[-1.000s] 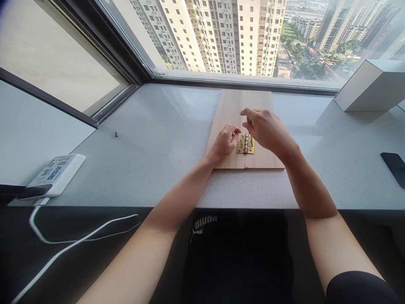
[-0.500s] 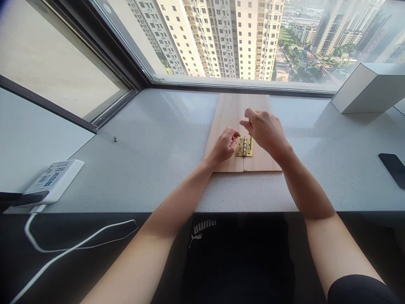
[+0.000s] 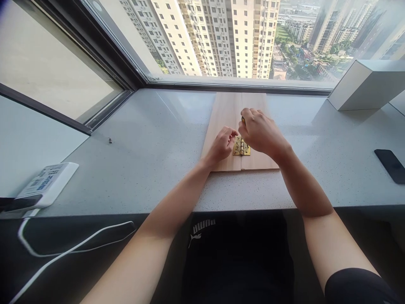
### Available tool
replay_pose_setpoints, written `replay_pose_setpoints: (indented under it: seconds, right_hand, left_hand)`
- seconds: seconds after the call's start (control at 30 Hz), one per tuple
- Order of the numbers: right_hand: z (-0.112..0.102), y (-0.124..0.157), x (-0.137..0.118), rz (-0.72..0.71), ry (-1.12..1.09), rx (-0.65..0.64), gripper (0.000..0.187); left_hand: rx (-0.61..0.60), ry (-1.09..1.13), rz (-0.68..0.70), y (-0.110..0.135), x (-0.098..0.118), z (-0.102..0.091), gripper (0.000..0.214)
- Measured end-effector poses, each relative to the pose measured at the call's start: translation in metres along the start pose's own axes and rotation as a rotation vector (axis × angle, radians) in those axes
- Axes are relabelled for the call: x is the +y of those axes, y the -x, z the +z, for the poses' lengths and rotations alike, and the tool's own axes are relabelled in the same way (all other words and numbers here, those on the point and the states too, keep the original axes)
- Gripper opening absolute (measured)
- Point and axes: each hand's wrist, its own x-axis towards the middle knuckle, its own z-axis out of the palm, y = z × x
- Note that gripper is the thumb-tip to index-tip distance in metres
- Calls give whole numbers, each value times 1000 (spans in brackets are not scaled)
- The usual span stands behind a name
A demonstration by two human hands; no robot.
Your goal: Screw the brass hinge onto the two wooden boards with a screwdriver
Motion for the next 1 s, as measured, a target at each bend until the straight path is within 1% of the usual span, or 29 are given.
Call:
replay_pose_setpoints:
  seconds: [0.1,0.2,0.27,0.37,0.4,0.47,0.57,0.67,0.73,0.83,0.87,0.93,1.0]
  right_hand:
    - [4,-3,4,-97,-81,-21,45]
    - [7,-10,8,-154,-100,-11,47]
    - [8,-14,9,-141,-74,1,43]
    - [6,-15,7,-44,2,31,28]
    - [4,-14,6,-12,27,37,26]
    - [3,-11,5,8,40,32,29]
    - [1,-6,8,-48,-42,-5,36]
    - [0,-5,15,-102,-119,-78,44]
    - [-2,-7,17,-106,-132,-101,41]
    - [-3,-10,18,-27,-69,-56,18]
    - [-3,-11,17,12,-27,-35,18]
    - [-1,-12,17,61,37,-9,27]
    - [2,-11,18,52,21,6,22]
  left_hand:
    - [26,31,52,0,-5,2,21]
    - [48,45,66,0,-9,3,20]
    - [42,48,65,0,-10,3,19]
    - [25,49,70,1,-8,4,17]
    - [23,47,74,1,-7,4,15]
    - [20,43,80,1,-5,4,13]
    - [4,53,66,1,-1,3,9]
    - [-55,113,36,1,4,-2,5]
    - [-123,170,10,3,9,-5,9]
    - [-213,259,-46,6,17,-11,17]
    - [-231,287,-62,7,20,-12,18]
    - [-249,334,-83,9,25,-14,17]
    - [-254,352,-92,10,28,-16,15]
